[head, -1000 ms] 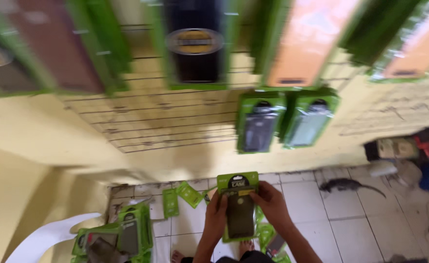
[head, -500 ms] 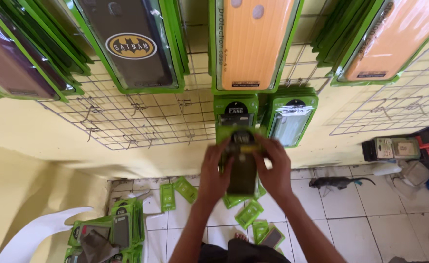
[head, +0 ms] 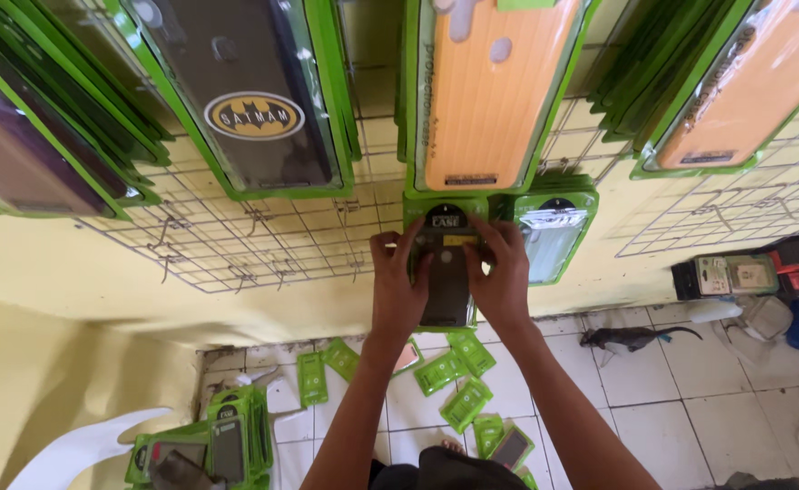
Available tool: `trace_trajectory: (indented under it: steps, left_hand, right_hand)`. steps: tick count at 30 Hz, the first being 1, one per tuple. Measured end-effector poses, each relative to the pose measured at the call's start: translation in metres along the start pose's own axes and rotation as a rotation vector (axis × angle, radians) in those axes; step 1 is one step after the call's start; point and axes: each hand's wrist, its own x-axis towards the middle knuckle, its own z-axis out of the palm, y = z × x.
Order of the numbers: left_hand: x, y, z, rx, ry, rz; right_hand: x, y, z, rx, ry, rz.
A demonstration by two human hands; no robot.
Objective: The person repeatedly wipes the plastic packaging of phone cases with a cloth. They pick up cases from a white chair, wipe them, and hang them on a wall grid, repeating this process for multiple items.
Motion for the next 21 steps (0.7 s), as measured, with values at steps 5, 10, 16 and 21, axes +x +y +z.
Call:
trace_trajectory:
  steps: [5,10,16,21]
  left_hand:
    - [-0.006,-0.005,-0.002,-0.005,-0.007,0.017]
    - [-0.021,-0.013,0.000,-0.015,0.046,0.074]
    - [-0.043,-0.021,-0.002,-0.039,0.065,0.019]
    - [-0.090,-0.040,-0.020,-0.081,0.134,-0.113]
  right_hand:
    - [-0.013,-0.001,0.004,-0.105,0.006,-0.024]
    - [-0.028,-0.007,0.002,-0.164,-0.004,-0.041]
    - [-0.051,-0.018,-0.005,-0.207,-0.011,-0.058]
    - [-0.099,-0.028,0.004,-0.231,-0.042,-0.076]
